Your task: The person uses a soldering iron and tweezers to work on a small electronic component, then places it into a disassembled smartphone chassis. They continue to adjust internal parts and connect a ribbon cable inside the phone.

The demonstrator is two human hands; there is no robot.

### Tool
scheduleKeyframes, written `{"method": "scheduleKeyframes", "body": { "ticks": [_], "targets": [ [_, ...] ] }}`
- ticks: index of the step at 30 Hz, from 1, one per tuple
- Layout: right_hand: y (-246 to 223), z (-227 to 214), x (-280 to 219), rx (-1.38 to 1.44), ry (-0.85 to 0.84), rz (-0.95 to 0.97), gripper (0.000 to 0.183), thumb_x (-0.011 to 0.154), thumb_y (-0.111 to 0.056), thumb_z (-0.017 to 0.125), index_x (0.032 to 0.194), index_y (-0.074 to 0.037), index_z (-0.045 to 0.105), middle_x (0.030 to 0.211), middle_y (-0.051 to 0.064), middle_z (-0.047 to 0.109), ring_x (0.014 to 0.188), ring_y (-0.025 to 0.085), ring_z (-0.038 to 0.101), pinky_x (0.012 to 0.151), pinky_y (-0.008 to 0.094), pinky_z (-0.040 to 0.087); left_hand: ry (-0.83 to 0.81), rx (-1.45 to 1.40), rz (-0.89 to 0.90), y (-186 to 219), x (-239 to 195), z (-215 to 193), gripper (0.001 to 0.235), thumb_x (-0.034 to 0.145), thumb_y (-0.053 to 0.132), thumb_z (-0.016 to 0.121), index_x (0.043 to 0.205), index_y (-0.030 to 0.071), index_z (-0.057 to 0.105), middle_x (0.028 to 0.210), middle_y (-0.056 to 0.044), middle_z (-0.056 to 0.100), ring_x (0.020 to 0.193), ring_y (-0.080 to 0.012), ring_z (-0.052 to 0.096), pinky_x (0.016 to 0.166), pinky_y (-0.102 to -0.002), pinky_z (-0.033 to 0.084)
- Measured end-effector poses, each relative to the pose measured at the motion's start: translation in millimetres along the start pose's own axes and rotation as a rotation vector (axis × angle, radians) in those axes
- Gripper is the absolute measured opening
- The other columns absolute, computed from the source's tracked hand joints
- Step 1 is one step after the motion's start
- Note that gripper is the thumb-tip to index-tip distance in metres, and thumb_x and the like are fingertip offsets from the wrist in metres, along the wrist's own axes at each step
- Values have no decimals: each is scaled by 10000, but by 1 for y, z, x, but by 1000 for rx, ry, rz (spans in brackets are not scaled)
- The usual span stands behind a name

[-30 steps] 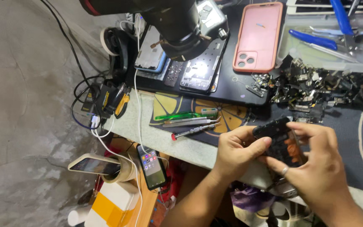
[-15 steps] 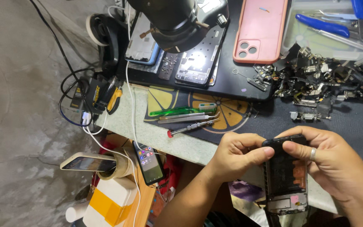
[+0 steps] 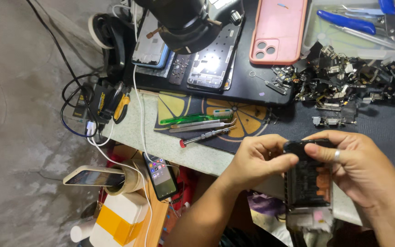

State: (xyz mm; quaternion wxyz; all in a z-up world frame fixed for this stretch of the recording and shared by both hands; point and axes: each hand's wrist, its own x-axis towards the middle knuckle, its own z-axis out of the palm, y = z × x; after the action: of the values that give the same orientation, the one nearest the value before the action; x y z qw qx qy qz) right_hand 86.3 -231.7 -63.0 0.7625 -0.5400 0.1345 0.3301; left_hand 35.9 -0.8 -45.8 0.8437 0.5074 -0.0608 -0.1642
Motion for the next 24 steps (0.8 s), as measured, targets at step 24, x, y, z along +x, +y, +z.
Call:
{"method": "scheduleKeyframes", "body": {
  "ticks": [24],
  "targets": [
    [-9,10,-6,-20,44,48,221,857,-97,722,1032,36,741,829,120,729,658,182,690,593,315,558,-8,-147,-99,-3,-1,-3,136,1020,32,683,1122,-57,670,983,-84,708,813,-144,695,706,-291,605]
  ]
}}
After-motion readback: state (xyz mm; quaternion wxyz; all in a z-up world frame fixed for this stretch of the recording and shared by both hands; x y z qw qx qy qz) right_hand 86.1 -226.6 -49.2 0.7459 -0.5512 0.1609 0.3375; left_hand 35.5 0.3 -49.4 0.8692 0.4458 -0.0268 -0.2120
